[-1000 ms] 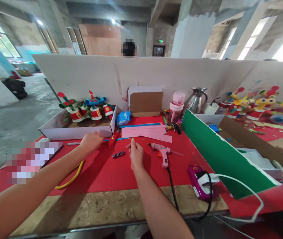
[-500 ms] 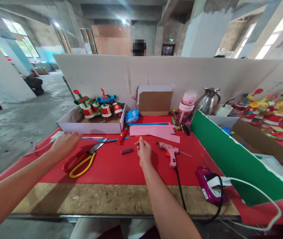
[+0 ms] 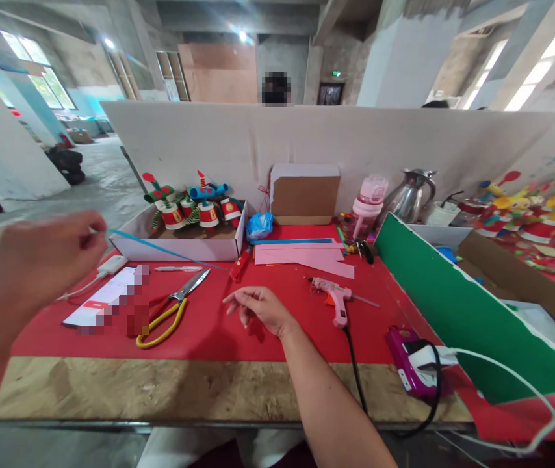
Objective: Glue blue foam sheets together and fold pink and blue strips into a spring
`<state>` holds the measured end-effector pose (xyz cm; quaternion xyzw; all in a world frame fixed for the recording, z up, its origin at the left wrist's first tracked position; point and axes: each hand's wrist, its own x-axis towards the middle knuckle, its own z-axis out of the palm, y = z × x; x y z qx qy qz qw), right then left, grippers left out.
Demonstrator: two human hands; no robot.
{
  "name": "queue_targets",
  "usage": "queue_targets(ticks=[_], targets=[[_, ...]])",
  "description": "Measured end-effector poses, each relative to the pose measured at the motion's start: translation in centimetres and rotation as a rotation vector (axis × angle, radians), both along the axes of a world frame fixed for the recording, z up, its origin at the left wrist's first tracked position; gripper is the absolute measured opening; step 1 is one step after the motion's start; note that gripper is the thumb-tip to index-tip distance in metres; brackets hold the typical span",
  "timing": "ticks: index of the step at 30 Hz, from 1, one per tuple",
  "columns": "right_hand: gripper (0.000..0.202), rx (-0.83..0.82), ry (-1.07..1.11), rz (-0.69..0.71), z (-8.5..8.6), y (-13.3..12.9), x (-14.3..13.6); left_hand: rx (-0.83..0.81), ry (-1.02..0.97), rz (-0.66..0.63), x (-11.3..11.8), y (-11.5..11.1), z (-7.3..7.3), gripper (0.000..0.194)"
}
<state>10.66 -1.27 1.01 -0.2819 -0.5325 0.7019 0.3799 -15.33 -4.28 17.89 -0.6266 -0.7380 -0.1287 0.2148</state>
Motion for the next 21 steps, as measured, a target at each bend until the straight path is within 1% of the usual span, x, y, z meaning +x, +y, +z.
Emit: queue_targets(ticks=[1,2,3,4,5,6,7,8,9,10,11,12,13,14,15,16,17,18,19,21], targets=[[0.036,-0.007,0.004,0.059,0.1,-0.2,0.1,0.132,0.015,0.046,1.0,-0.6,0.4,0.021],[0.036,-0.012,0.014,0.112,0.2,-0.4,0.2,0.255,0.024,0.059,2.1,-1.1,0.4,0.023],[0.039,-0.016,0.028,0.173,0.3,-0.6,0.3,0.342,0.03,0.033,3.4,-1.6,0.0,0.024],[0.043,-0.022,0.049,0.246,0.4,-0.8,0.4,0.385,0.043,-0.033,4.7,-2.1,-0.9,0.024],[0.049,-0.031,0.083,0.321,0.6,-1.0,0.4,0.372,0.061,-0.121,6.1,-2.5,-2.1,0.023],[0.056,-0.042,0.135,0.376,0.8,-1.2,0.5,0.333,0.09,-0.236,7.5,-2.9,-3.5,0.021],[0.065,-0.052,0.199,0.398,1.0,-1.3,0.5,0.255,0.108,-0.355,8.8,-3.3,-5.0,0.02],[0.073,-0.06,0.267,0.378,1.2,-1.3,0.5,0.131,0.121,-0.459,9.9,-3.7,-6.4,0.021],[0.078,-0.068,0.33,0.314,1.4,-1.2,0.5,-0.016,0.126,-0.525,10.8,-3.9,-7.7,0.023],[0.078,-0.081,0.379,0.212,1.4,-1.0,0.6,-0.151,0.11,-0.562,11.5,-3.9,-8.8,0.026],[0.072,-0.102,0.409,0.081,1.3,-0.7,0.6,-0.284,0.068,-0.602,12.0,-3.7,-9.6,0.027],[0.061,-0.134,0.421,-0.063,1.1,-0.2,0.7,-0.391,0.006,-0.629,12.1,-3.2,-10.3,0.025],[0.046,-0.172,0.419,-0.212,0.9,0.3,0.8,-0.463,-0.064,-0.636,12.0,-2.4,-10.7,0.023],[0.033,-0.209,0.404,-0.351,0.6,0.9,0.9,-0.498,-0.134,-0.618,11.7,-1.2,-11.0,0.025],[0.025,-0.242,0.378,-0.464,0.3,1.4,1.0,-0.5,-0.188,-0.566,11.4,0.1,-11.2,0.029],[0.022,-0.268,0.347,-0.54,0.0,1.8,1.1,-0.475,-0.201,-0.474,11.0,1.5,-11.4,0.032],[0.023,-0.289,0.316,-0.581,-0.2,2.0,1.1,-0.468,-0.194,-0.398,10.6,2.9,-11.7,0.033],[0.024,-0.306,0.287,-0.593,-0.3,2.2,1.1,-0.475,-0.181,-0.343,10.4,4.3,-12.0,0.033],[0.027,-0.323,0.265,-0.591,-0.3,2.2,1.1,-0.492,-0.16,-0.325,10.3,5.4,-12.4,0.034],[0.032,-0.351,0.241,-0.577,-0.1,2.0,0.9,-0.543,-0.122,-0.367,10.6,6.9,-13.3,0.037]])
